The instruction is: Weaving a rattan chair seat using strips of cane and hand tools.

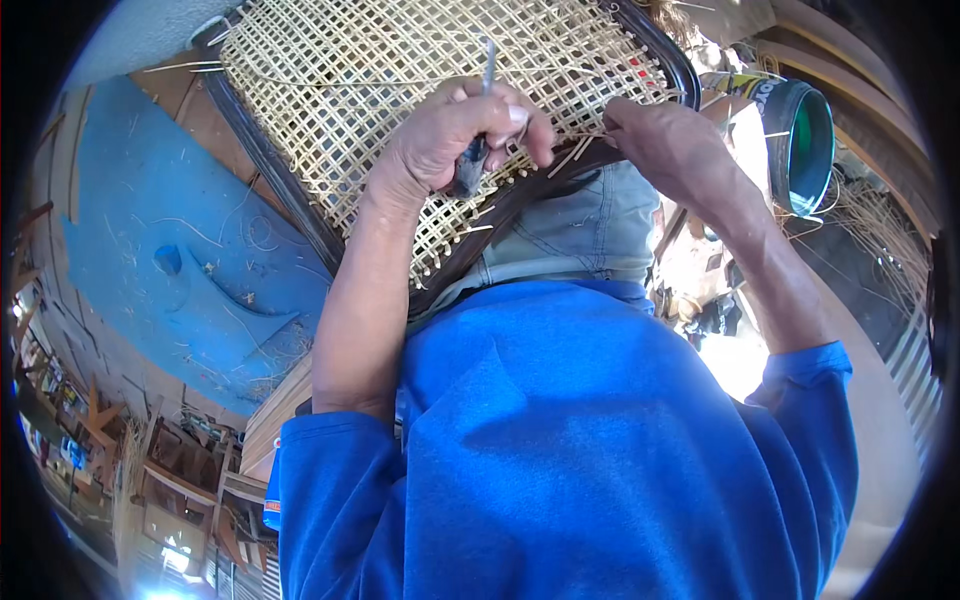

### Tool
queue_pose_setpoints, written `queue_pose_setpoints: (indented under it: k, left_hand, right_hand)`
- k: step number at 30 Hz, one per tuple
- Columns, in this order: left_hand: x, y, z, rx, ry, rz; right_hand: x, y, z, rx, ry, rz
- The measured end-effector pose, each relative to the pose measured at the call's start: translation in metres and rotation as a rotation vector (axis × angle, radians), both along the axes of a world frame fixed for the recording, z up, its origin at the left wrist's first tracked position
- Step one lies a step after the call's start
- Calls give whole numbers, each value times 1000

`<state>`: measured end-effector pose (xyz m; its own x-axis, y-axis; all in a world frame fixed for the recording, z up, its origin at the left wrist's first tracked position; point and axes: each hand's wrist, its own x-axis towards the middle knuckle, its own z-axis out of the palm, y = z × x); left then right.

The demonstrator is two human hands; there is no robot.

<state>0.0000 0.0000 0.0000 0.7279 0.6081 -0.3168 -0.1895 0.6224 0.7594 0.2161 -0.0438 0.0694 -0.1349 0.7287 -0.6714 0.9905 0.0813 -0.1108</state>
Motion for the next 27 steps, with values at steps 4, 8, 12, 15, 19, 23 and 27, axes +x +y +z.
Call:
queue_pose_setpoints:
  k: [4, 8, 12, 15, 19, 23, 27]
  left_hand:
    - [1, -1, 3, 41, 165, -187]
    - [8, 10, 6, 323, 584, -352]
    - [7, 16, 16, 411, 683, -443]
    - [5, 20, 14, 433, 724, -500]
    - [-15, 21, 15, 419, 811, -366]
    - [-44, 30, 16, 344, 927, -299]
    - [-72, 36, 15, 291, 982, -125]
  right_hand:
    - [9, -6, -3, -13, 46, -3]
    - [13, -2, -10, 9, 55, 66]
    - [7, -1, -8, 5, -8, 107]
    - [0, 2, -6, 67, 6, 98]
    - [-3, 8, -5, -113, 24, -28]
    - [0, 12, -7, -172, 32, -41]
    - [2, 11, -8, -108, 46, 2]
